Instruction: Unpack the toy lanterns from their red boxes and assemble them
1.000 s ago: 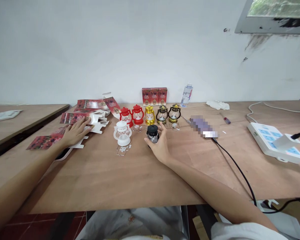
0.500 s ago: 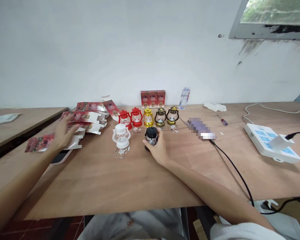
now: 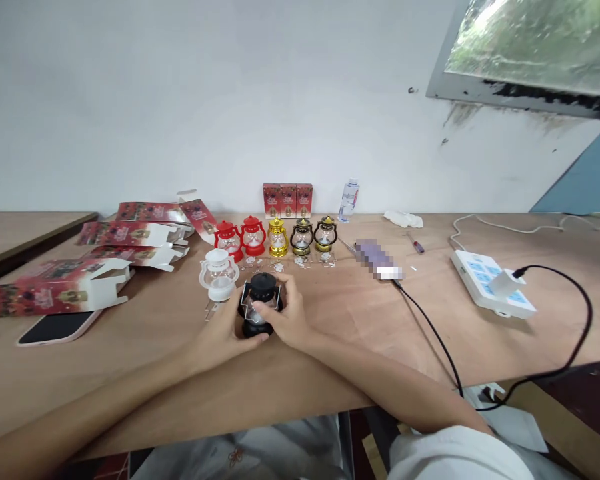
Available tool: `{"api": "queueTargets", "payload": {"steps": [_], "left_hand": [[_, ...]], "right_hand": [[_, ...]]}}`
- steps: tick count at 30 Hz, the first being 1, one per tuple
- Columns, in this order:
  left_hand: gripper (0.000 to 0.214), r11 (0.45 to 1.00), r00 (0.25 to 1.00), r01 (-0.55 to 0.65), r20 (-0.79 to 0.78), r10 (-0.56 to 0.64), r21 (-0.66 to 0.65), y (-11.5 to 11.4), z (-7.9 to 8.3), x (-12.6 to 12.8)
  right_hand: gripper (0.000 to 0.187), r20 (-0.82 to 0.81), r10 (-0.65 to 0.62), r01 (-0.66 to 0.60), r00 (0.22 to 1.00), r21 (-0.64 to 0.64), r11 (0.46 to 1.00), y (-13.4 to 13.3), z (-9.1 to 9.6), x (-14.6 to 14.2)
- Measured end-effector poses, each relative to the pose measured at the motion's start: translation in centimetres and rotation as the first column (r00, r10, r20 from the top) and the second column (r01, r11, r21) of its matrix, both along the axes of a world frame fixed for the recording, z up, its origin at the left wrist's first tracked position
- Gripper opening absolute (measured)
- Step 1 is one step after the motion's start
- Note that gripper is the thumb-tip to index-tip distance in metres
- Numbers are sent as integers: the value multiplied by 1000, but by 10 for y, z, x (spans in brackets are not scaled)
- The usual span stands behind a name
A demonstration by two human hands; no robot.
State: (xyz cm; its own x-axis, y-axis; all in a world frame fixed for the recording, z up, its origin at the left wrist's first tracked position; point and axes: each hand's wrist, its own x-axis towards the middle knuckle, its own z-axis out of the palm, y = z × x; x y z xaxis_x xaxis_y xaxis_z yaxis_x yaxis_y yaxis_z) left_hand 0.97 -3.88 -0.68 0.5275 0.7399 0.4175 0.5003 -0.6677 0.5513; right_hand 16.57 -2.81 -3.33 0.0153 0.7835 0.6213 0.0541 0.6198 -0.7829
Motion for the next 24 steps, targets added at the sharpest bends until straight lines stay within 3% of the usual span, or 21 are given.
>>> {"api": "queueTargets", "payload": {"steps": [4, 7, 9, 15, 20, 24], "left_hand": [[70, 995, 991, -62, 117, 71, -83, 3, -5, -3], [61, 988, 972, -137, 182, 147, -67, 5, -2, -12], [61, 982, 968, -188, 168, 188, -11, 6, 1, -17], [59, 956, 965, -252, 108, 237, 150, 10, 3, -23], [52, 930, 965, -260, 96, 243, 260, 12, 4, -26], [47, 918, 947, -310, 161, 276, 247, 11, 7, -27]], "right_hand": [[53, 92, -77, 61, 993, 166, 984, 1, -2, -1], [55, 185, -227, 141, 956, 388, 911, 1, 3, 1], [46, 276, -318, 170, 907, 450, 876, -2, 8, 2], [11, 397, -416, 224, 818, 446, 866, -7, 13, 2], [13, 440, -381, 143, 813, 483, 864, -4, 13, 3], [12, 437, -334, 120, 835, 447, 886, -2, 17, 7]]}}
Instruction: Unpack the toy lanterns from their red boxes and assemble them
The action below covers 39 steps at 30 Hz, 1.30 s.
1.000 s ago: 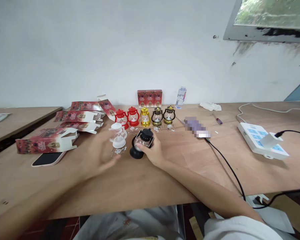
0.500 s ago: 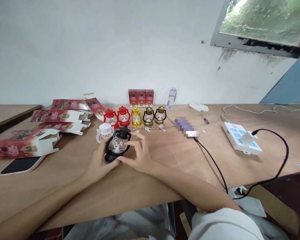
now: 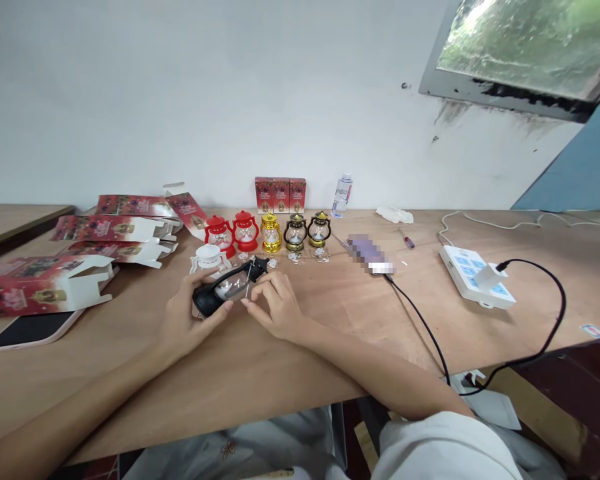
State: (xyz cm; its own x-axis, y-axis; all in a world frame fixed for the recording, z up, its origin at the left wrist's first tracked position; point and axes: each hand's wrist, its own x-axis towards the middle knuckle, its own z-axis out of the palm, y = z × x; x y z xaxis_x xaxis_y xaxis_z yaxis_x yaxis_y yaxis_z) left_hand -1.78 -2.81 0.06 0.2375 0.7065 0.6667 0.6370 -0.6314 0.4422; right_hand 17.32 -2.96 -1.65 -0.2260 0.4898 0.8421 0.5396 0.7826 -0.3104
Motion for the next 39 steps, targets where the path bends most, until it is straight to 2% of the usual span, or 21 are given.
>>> {"api": "queueTargets", "payload": {"steps": [2, 5, 8, 11, 13, 16, 18, 21, 24, 28, 31, 35, 39], "left_hand": [[40, 1000, 999, -21, 35, 21, 8, -1, 2, 0], [35, 997, 995, -46, 92, 39, 69, 0, 5, 0], [28, 986, 988, -62, 152, 39, 152, 2, 6, -2], [24, 964, 987, -43, 159, 1, 264, 2, 8, -5], [25, 948, 992, 18, 113, -57, 316, 0, 8, -5], [24, 931, 981, 186, -10, -192, 316, -4, 7, -5], [23, 921, 956, 292, -77, -281, 259, -5, 4, -5], [19, 914, 930, 367, -94, -356, 173, -4, 2, -6], [16, 920, 929, 370, -66, -364, 133, -1, 1, -8], [15, 942, 946, 321, -75, -314, 102, -4, 5, -8], [16, 968, 968, 242, -84, -237, 61, -10, 10, -7], [18, 986, 982, 167, -89, -164, 22, -14, 13, -7], [21, 988, 989, 133, -69, -128, 74, -6, 9, -11]], "right_hand": [[11, -76, 7, -8, 997, -19, 1000, 3, 1, 2], [11, -271, -7, -16, 962, -83, 996, 9, -3, 3], [16, -473, -57, -76, 879, -257, 963, 16, -9, 2], [21, -557, -137, -120, 819, -400, 909, 22, -12, 4], [26, -534, -155, -116, 831, -438, 891, 24, -10, 6], [34, -485, -130, -137, 865, -478, 867, 24, -7, 8], [38, -410, -54, -188, 911, -526, 830, 24, -7, 7], [42, -224, 156, -261, 962, -588, 765, 23, -10, 6], [38, -57, 335, -304, 941, -581, 755, 24, -15, 7], [33, 22, 386, -312, 922, -546, 778, 26, -17, 9], [29, 1, 380, -323, 925, -526, 787, 24, -17, 10], [31, -59, 313, -299, 948, -503, 811, 21, -14, 8], [32, -106, 214, -238, 971, -511, 826, 17, -8, 7]]}}
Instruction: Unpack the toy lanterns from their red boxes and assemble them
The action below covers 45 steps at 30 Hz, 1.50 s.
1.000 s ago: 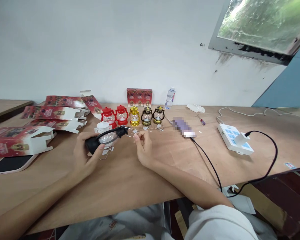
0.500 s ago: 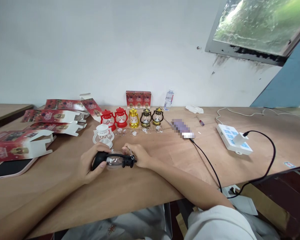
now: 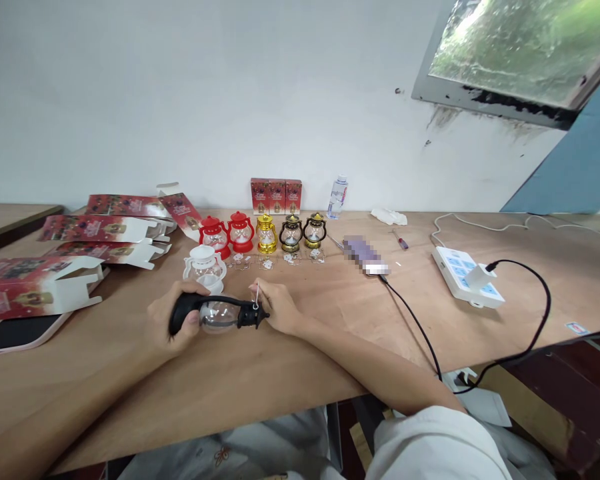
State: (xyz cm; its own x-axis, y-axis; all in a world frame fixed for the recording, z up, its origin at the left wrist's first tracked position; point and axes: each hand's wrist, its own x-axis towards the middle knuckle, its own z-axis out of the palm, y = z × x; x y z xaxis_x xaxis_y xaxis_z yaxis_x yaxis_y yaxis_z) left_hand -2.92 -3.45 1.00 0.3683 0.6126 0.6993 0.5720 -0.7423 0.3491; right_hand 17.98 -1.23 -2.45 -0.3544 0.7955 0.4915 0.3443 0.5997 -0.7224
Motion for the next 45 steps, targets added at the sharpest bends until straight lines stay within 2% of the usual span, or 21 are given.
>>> {"api": "queueTargets", "payload": {"steps": [4, 7, 11, 14, 25, 29, 36, 45], "left_hand": [[21, 998, 998, -44, 44, 42, 43, 8, -3, -4], [20, 999, 998, -43, 43, 42, 18, 5, 0, -3], [21, 995, 999, -52, 6, 53, -86, -5, 5, 3], [21, 995, 999, -31, 7, 32, -92, -7, 6, 4], [25, 996, 996, -52, 68, 58, -76, 8, 0, -4], [24, 997, 996, -29, 78, 34, -71, 5, 2, -3], [24, 987, 997, -41, 61, 51, -155, -4, 8, 1], [25, 998, 997, 3, 83, 2, -61, 11, -4, -6]], "right_hand": [[31, -5, -92, 92, 996, -34, 995, -1, 4, -1], [30, 9, -85, 85, 996, -31, 996, -1, 5, -1], [29, 19, -26, 26, 999, -12, 1000, -2, 4, 0], [30, 7, -9, 9, 1000, -10, 1000, -2, 4, 0], [40, -14, -130, 130, 991, -6, 992, 0, 5, 0], [39, -20, -122, 122, 992, -23, 992, -3, 6, -1], [38, -43, -48, 47, 998, -18, 999, -7, 7, -3], [41, -39, -49, 48, 998, -33, 998, -9, 7, -5]]}}
